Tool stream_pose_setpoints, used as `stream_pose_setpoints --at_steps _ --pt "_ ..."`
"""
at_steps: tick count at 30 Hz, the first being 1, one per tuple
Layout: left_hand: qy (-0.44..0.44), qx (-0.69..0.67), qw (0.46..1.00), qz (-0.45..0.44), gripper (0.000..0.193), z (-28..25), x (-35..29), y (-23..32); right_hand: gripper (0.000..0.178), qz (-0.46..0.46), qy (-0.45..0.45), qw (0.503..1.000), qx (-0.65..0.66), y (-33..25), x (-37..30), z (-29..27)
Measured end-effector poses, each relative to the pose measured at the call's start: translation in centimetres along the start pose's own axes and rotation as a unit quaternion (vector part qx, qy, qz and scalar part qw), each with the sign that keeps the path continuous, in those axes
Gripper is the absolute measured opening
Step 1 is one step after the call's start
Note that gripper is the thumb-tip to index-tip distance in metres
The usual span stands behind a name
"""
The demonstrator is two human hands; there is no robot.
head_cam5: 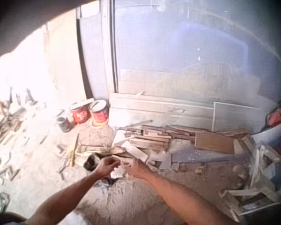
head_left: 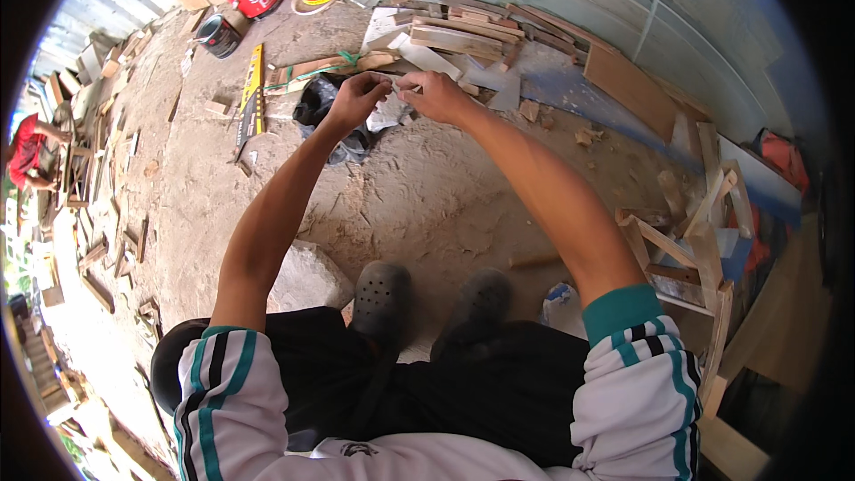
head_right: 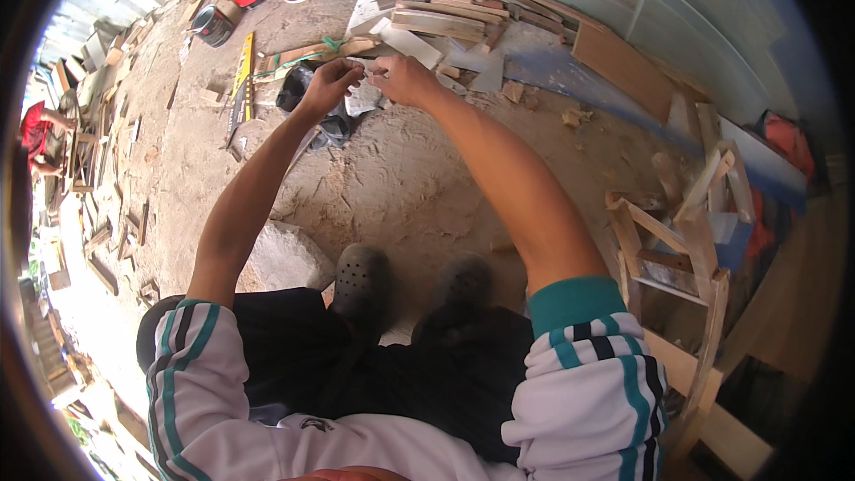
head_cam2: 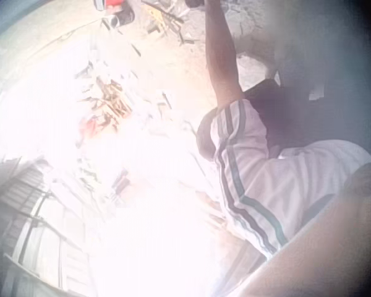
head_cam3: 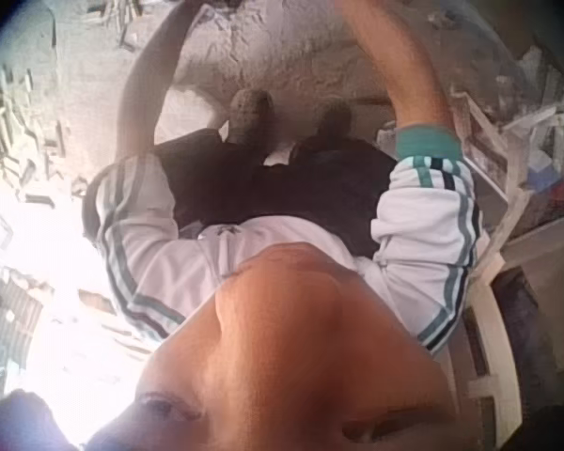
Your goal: The person assembles a wooden frame by hammering nails into wooden pieces. They use a hammer to drive nails and a chisel to adjust joints, working on the floor in a cluttered workshop.
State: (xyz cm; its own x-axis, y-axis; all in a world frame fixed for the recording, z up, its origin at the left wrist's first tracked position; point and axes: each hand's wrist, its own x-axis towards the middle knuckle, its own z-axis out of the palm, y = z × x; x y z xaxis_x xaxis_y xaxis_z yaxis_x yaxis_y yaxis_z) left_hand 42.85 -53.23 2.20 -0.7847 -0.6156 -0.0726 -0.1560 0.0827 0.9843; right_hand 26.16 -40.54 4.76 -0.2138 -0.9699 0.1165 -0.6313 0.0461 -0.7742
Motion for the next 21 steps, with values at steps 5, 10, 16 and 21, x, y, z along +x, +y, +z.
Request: stream_pose_setpoints --at_steps 5,10,16,21 --pt "-0.016 0.029 0.999 -0.03 0.026 5.9 2.1 4.5 0.026 0.043 -0.003 0.995 -0.091 0.9 -2.2 -4.6" --pt "-0.05 -0.06 0.988 -0.133 0.022 11.2 4.0 7.1 0.026 0.149 0.005 0.989 0.015 3.8 -5.6 -8.9" --pt "0.015 -0.041 0.995 -0.087 0.022 16.8 5.2 9.1 0.031 0.238 0.017 0.965 0.111 6.0 -8.6 -13.5" --pt "0.095 0.087 0.988 0.088 0.03 22.7 10.1 13.6 0.044 0.238 -0.001 0.96 -0.15 7.4 -7.6 -14.9"
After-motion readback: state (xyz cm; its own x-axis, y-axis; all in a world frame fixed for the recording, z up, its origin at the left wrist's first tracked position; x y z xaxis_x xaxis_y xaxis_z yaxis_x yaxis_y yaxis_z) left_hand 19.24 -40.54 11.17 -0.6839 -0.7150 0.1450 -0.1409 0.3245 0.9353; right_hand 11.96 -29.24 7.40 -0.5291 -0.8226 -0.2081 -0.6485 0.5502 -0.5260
